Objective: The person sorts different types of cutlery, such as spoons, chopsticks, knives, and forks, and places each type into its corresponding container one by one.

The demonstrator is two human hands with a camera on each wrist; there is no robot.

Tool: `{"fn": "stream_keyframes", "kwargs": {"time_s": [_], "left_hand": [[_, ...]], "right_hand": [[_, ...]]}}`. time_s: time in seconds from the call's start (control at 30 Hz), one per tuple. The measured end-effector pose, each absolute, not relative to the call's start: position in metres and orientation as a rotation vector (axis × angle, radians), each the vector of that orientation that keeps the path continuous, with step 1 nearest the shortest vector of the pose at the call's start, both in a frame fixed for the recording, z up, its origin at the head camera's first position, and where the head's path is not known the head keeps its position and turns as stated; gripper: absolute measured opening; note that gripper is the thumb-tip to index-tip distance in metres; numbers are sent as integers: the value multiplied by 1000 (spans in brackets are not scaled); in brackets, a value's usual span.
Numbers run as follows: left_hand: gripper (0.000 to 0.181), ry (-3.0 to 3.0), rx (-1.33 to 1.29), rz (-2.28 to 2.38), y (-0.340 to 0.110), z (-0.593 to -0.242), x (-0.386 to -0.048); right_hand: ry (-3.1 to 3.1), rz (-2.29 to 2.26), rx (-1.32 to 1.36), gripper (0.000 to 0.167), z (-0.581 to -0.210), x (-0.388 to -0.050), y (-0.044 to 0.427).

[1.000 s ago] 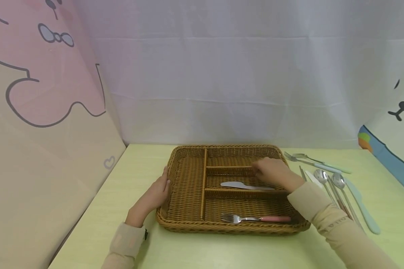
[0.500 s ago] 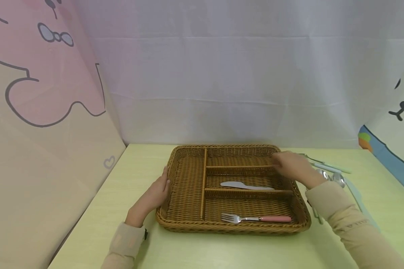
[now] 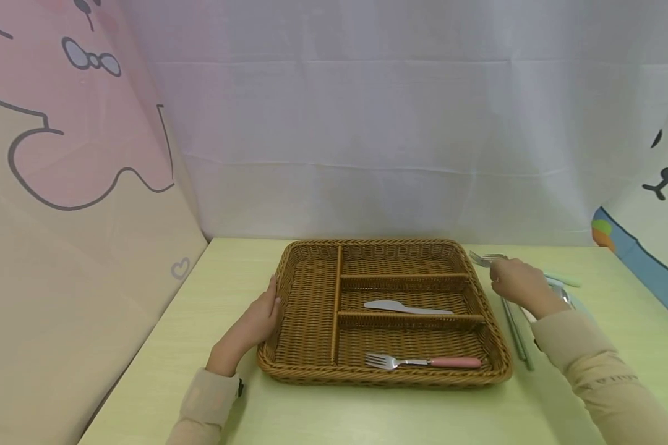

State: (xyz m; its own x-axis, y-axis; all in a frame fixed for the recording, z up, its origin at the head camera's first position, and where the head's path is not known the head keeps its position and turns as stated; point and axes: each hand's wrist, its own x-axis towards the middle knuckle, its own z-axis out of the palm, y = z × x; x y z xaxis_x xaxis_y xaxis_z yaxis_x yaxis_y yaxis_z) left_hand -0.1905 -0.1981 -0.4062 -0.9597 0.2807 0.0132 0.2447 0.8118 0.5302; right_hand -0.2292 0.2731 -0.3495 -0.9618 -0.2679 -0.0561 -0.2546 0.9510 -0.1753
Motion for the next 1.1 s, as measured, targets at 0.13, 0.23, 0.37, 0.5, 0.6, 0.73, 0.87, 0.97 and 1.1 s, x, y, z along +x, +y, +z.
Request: {"fn": "stream_keyframes", "kwargs": {"time_s": [0.13, 0.23, 0.37, 0.5, 0.6, 0.73, 0.87, 0.97, 1.1], "left_hand": [[56, 2921, 424, 852, -198, -406, -191], [56, 2917, 424, 856, -198, -406, -191], [56, 2916, 424, 852, -198, -406, -191], [56, 2916, 423, 853, -199, -407, -191], [56, 2917, 430, 852, -198, -406, -191], [57, 2914, 432, 865, -198, -406, -191], [57, 2911, 431, 873, -197, -405, -192], [57, 2914, 434, 864, -197, -405, -191], [57, 2919, 432, 860, -197, -405, -191]], "right_hand": [[2984, -309, -395, 31, -358, -226, 281], [2951, -343, -373, 35, -365, -225, 287], [2919, -370, -343, 32, -375, -225, 293], [2914, -373, -319, 27, -382, -226, 297], [2922, -356, -313, 25, -386, -226, 299], [2933, -340, -311, 22, -389, -227, 301], [2935, -348, -293, 21, -389, -226, 300], [2899, -385, -247, 24, -387, -224, 298], [2860, -422, -183, 26, -386, -222, 295]]}}
